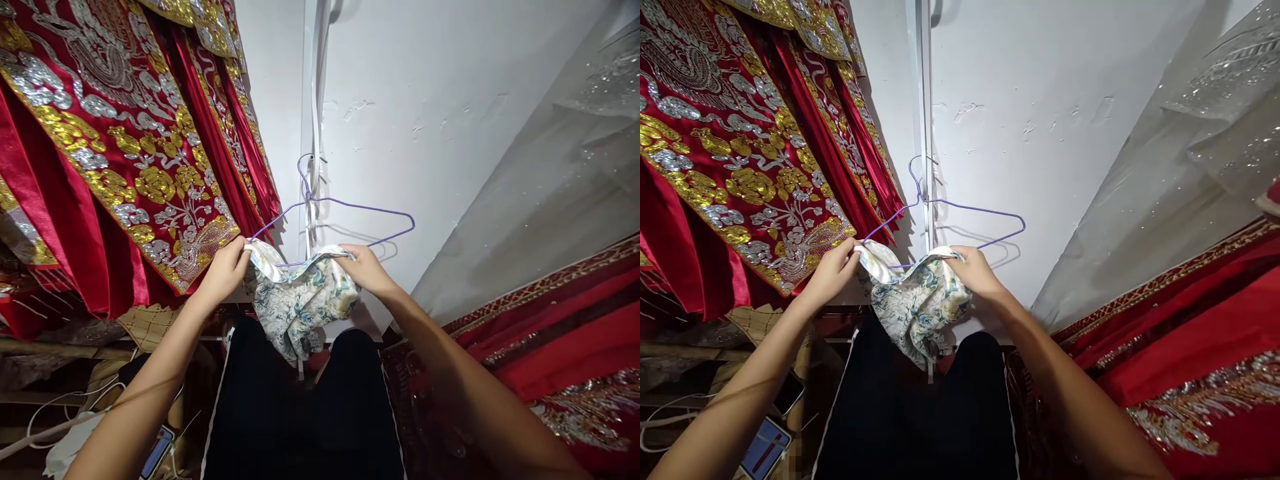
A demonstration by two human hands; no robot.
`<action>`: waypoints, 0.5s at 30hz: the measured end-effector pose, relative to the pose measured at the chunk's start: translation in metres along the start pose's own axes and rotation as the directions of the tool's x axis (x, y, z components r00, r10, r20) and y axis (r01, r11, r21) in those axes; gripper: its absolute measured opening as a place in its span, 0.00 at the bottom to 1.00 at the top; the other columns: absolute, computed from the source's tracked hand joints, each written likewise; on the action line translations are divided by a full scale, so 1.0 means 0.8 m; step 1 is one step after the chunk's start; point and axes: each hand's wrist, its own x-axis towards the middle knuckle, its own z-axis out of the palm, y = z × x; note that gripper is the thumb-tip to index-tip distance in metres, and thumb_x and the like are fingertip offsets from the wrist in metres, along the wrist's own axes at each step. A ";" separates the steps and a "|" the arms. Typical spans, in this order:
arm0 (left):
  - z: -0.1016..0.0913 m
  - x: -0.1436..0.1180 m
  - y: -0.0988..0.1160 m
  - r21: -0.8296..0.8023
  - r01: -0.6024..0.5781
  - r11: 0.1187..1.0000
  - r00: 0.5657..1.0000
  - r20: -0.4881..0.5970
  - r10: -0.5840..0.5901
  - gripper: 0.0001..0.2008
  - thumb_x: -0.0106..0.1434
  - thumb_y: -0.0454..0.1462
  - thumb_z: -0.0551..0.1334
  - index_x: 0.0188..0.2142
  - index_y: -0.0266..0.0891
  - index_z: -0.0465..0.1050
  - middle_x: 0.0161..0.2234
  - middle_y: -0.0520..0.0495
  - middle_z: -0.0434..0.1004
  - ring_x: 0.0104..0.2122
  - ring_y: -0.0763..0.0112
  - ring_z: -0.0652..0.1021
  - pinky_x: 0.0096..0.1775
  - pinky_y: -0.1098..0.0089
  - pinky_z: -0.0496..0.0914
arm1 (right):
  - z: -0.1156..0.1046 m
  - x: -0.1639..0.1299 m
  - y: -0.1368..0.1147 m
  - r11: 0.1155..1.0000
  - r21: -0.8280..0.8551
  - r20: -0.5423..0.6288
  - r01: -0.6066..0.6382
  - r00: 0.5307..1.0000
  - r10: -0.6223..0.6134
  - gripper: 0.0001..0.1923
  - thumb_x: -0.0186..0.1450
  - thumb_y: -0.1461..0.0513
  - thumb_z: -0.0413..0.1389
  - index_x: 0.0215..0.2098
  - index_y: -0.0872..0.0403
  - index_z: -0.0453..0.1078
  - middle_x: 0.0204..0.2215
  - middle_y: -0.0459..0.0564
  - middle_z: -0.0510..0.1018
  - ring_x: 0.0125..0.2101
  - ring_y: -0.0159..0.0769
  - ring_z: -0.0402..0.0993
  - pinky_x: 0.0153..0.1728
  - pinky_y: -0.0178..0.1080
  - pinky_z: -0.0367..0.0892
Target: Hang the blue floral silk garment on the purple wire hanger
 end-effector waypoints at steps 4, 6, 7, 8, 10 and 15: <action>0.008 0.032 0.000 -0.006 -0.026 1.000 0.997 -0.071 0.025 0.13 0.64 0.32 0.58 0.48 0.40 0.73 0.33 0.47 0.76 0.32 0.63 0.74 0.38 0.70 0.64 | 0.011 -0.006 -0.004 0.999 -0.002 0.098 0.040 0.994 -0.040 0.12 0.64 0.56 0.55 0.30 0.55 0.75 0.28 0.47 0.77 0.30 0.36 0.71 0.32 0.36 0.62; 0.004 0.044 -0.002 -0.097 -0.005 0.995 1.000 0.001 0.005 0.16 0.60 0.32 0.61 0.48 0.39 0.76 0.34 0.45 0.79 0.34 0.60 0.76 0.41 0.69 0.65 | 0.004 -0.010 -0.007 0.996 -0.055 0.089 0.075 0.994 -0.070 0.10 0.63 0.60 0.55 0.36 0.55 0.77 0.31 0.48 0.79 0.32 0.38 0.72 0.34 0.37 0.64; 0.000 0.048 -0.003 -0.140 0.017 0.990 0.999 0.029 -0.013 0.15 0.59 0.32 0.62 0.47 0.39 0.77 0.35 0.45 0.81 0.36 0.58 0.77 0.42 0.68 0.66 | -0.002 -0.011 -0.008 0.993 -0.082 0.039 0.080 0.996 -0.077 0.14 0.61 0.62 0.55 0.43 0.54 0.77 0.33 0.50 0.80 0.33 0.39 0.73 0.34 0.37 0.65; -0.006 0.050 -0.003 -0.157 0.038 0.987 0.998 0.050 -0.030 0.15 0.58 0.33 0.63 0.45 0.39 0.78 0.37 0.44 0.82 0.37 0.57 0.77 0.44 0.68 0.66 | -0.010 -0.013 -0.008 0.992 -0.106 -0.038 0.074 0.996 -0.078 0.22 0.60 0.64 0.56 0.52 0.53 0.75 0.35 0.51 0.81 0.33 0.40 0.74 0.34 0.38 0.66; -0.019 0.053 -0.001 -0.090 0.049 0.995 0.996 0.081 -0.042 0.15 0.61 0.37 0.62 0.47 0.39 0.78 0.41 0.43 0.83 0.40 0.56 0.78 0.46 0.67 0.67 | -0.028 -0.015 -0.004 0.989 -0.140 -0.233 0.038 0.970 -0.070 0.40 0.56 0.65 0.58 0.67 0.51 0.60 0.34 0.52 0.81 0.30 0.41 0.75 0.30 0.39 0.67; -0.038 0.058 0.010 0.111 -0.066 0.992 0.965 0.262 0.035 0.16 0.69 0.44 0.54 0.47 0.40 0.76 0.44 0.45 0.82 0.40 0.60 0.78 0.45 0.67 0.68 | -0.076 -0.005 0.014 0.975 -0.212 -0.493 -0.066 0.869 -0.048 0.52 0.52 0.62 0.61 0.72 0.58 0.48 0.31 0.51 0.78 0.26 0.39 0.72 0.28 0.40 0.68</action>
